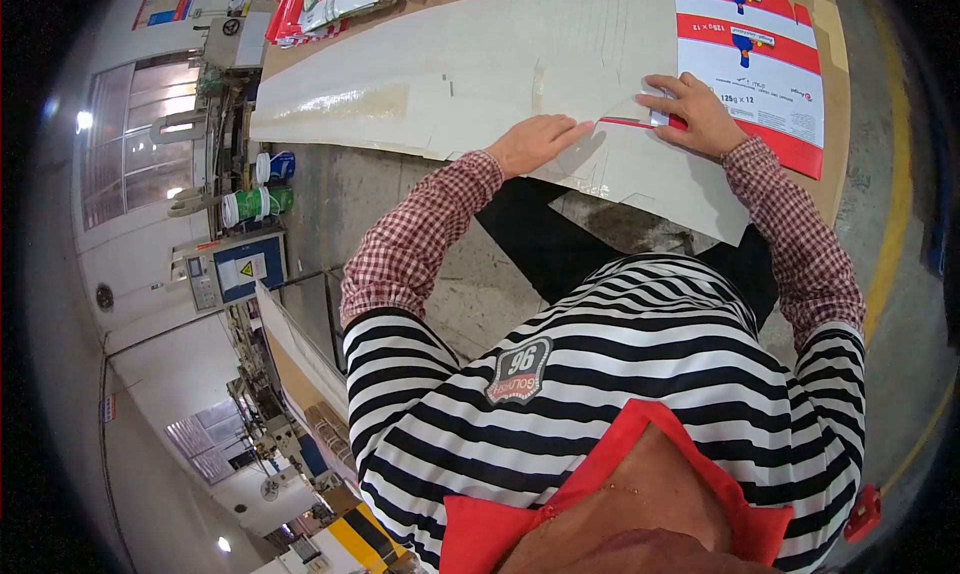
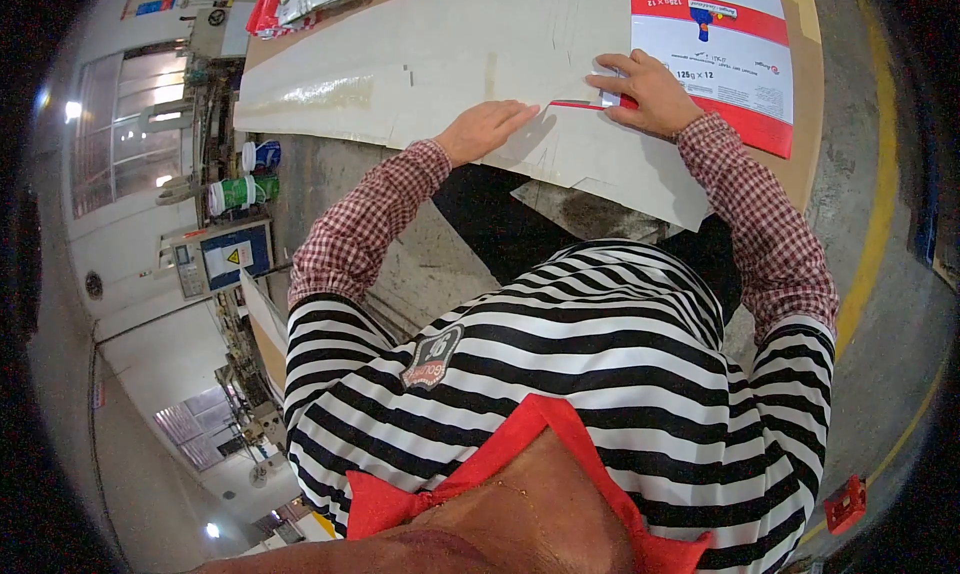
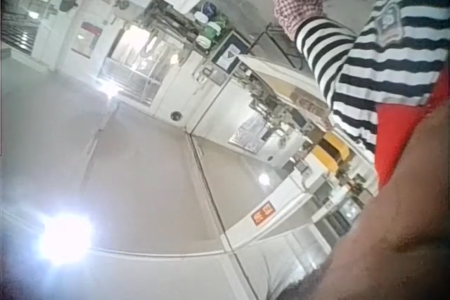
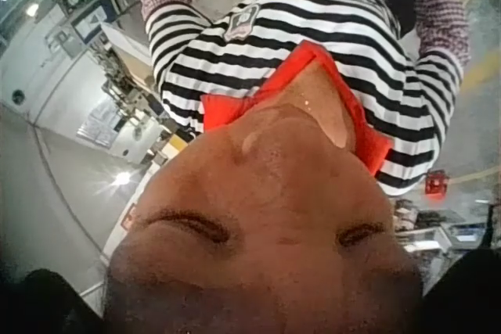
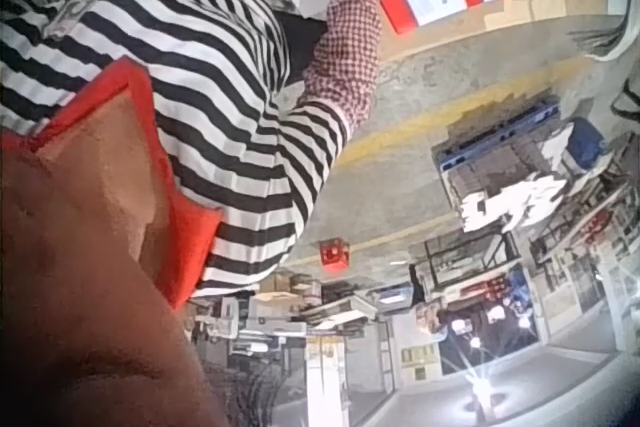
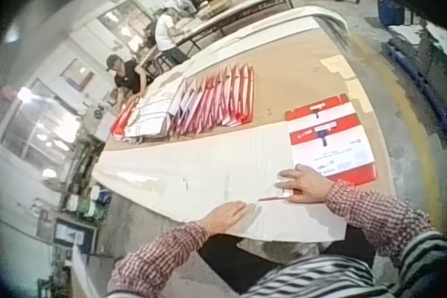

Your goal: The recorder is repeatedly folding and stacking red and white cardboard folders on a large industrial workbench.

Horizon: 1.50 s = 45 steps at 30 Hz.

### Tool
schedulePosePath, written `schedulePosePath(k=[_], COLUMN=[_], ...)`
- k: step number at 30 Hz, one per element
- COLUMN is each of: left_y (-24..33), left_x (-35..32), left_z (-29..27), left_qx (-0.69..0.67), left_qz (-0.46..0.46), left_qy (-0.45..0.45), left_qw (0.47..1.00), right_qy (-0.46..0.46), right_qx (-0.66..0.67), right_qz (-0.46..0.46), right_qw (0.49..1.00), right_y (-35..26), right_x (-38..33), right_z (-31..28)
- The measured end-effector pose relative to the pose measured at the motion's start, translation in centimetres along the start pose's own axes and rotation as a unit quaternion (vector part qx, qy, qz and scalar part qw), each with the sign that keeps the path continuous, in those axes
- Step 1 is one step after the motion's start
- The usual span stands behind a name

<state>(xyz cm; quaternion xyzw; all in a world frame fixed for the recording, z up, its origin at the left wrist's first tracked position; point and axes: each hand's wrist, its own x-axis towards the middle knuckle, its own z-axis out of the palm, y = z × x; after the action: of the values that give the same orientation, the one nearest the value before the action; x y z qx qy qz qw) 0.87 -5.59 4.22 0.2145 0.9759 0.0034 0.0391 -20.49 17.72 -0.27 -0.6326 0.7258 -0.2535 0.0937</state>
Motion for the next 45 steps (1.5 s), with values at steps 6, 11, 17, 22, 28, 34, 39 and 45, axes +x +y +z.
schedulePosePath(k=[6,11,17,22,28,34,39,45], left_y=[-0.6,3.0,3.9,1.7,2.1,4.4,1.6,1.0], left_x=[1.5,3.8,6.3,4.4,4.3,9.6,11.4,12.0], left_z=[-0.7,3.9,4.2,3.0,3.7,2.8,1.9,3.5], left_qx=[-0.193,-0.236,-0.557,-0.671,-0.675,-0.335,-0.18,-0.171], left_qz=[-0.283,-0.506,-0.488,-0.502,-0.495,-0.46,-0.096,-0.102], left_qy=[0.128,0.41,0.585,0.425,0.452,0.462,0.246,0.181], left_qw=[0.931,0.721,0.332,0.341,0.307,0.681,0.948,0.963], right_qy=[0.027,-0.016,0.011,-0.011,-0.015,-0.008,-0.058,0.078], right_qx=[0.013,0.027,0.015,0.028,0.06,0.038,0.014,-0.059], right_qz=[-0.009,0.002,-0.029,0.009,0.016,-0.029,-0.018,0.096], right_qw=[0.999,0.999,0.999,1.0,0.998,0.999,0.998,0.991], right_y=[-0.1,-0.4,-0.6,-0.5,-0.5,-0.6,-1.0,-0.8], right_x=[-0.3,0.3,0.5,0.5,0.6,0.4,-1.7,-5.0], right_z=[-0.3,-0.7,-0.9,-0.8,-1.0,-1.8,-3.7,-4.2])
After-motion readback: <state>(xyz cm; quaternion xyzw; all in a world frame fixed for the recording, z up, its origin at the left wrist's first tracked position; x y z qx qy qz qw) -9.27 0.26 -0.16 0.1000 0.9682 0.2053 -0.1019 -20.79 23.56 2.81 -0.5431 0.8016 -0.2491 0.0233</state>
